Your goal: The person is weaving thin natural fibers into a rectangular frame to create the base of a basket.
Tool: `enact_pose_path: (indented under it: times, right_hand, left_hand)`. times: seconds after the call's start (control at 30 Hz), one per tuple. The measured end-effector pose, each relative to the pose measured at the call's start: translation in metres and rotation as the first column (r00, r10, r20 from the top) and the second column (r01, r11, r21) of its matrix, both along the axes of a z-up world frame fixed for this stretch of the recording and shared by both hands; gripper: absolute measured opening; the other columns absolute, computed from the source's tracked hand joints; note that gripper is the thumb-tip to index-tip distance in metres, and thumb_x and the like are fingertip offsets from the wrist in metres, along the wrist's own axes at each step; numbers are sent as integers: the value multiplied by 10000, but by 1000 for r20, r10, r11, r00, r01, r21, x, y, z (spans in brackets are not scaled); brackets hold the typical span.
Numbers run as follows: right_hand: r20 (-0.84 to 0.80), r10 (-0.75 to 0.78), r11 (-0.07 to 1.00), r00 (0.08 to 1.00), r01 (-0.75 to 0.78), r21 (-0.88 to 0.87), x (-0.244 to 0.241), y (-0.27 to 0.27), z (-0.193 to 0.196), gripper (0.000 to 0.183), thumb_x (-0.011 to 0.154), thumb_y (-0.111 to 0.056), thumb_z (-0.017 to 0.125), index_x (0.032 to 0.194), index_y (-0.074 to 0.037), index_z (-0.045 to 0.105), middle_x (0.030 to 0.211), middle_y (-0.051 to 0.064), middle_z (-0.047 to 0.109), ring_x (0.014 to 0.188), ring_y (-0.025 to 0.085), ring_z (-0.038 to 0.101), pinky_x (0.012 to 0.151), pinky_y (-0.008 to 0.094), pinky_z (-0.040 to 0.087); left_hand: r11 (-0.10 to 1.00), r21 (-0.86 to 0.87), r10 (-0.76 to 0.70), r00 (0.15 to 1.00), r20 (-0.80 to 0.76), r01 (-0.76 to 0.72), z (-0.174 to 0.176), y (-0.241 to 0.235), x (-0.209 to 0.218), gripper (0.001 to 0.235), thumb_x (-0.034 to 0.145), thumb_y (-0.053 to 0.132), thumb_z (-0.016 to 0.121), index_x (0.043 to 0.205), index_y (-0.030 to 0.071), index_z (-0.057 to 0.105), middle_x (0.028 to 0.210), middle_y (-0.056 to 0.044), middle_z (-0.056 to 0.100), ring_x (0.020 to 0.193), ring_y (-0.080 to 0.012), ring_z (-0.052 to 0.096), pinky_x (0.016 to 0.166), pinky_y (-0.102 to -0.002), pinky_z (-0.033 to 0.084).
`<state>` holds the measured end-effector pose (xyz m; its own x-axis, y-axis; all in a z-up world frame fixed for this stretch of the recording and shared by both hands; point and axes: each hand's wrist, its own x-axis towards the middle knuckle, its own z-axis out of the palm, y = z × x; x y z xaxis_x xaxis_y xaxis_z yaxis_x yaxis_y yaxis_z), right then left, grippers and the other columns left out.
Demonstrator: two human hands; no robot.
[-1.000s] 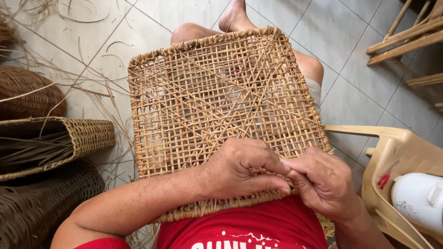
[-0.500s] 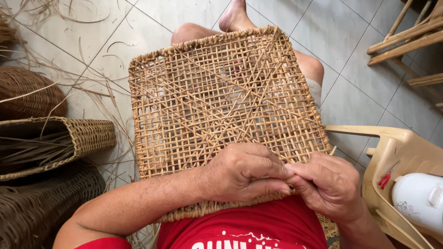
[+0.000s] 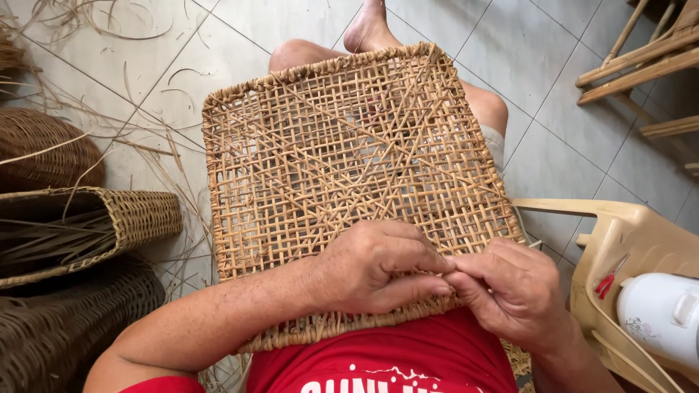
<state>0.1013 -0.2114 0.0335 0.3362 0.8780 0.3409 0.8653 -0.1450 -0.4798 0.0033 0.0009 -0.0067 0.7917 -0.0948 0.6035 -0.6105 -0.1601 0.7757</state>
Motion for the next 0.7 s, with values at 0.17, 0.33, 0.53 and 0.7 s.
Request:
enact_pose_path:
  times: [0.17,0.33,0.53,0.7]
  right_hand:
    - [5,-9,999,1000,10,-42,1,-3,6,143,939,-158,695,1051,-72,713,790,42,698,624,208,627,639,349,517]
    - [92,3,997,996,4,-72,-2,2,9,75,922,-148,717,963,-87,704,724,35,664,582,220,594,601,361,491]
    - [-11,-102,994,995,102,-33,1,-5,3,68,889,-158,726,879,-107,682,661,32,607,548,211,537,591,357,437]
    - [-152,-26,999,988,21,-31,2,-1,2,112,908,-187,686,807,-140,701,615,-29,616,500,165,523,558,318,426]
  left_hand:
    - [997,76,33,992,-120,-24,0,8,2,166,998,226,672,1035,79,738,833,-64,739,724,-202,713,655,-334,590]
    - [960,254,145,986,-86,-119,-1,6,4,133,925,189,684,833,94,692,694,-46,636,626,-242,625,609,-397,502]
    - [996,32,-78,992,-102,82,8,12,3,356,992,369,615,1030,29,714,851,-123,730,737,-266,722,679,-380,591]
    - [992,-8,-125,977,-174,126,3,8,6,282,943,374,695,1018,105,731,886,-65,763,778,-209,750,723,-336,602]
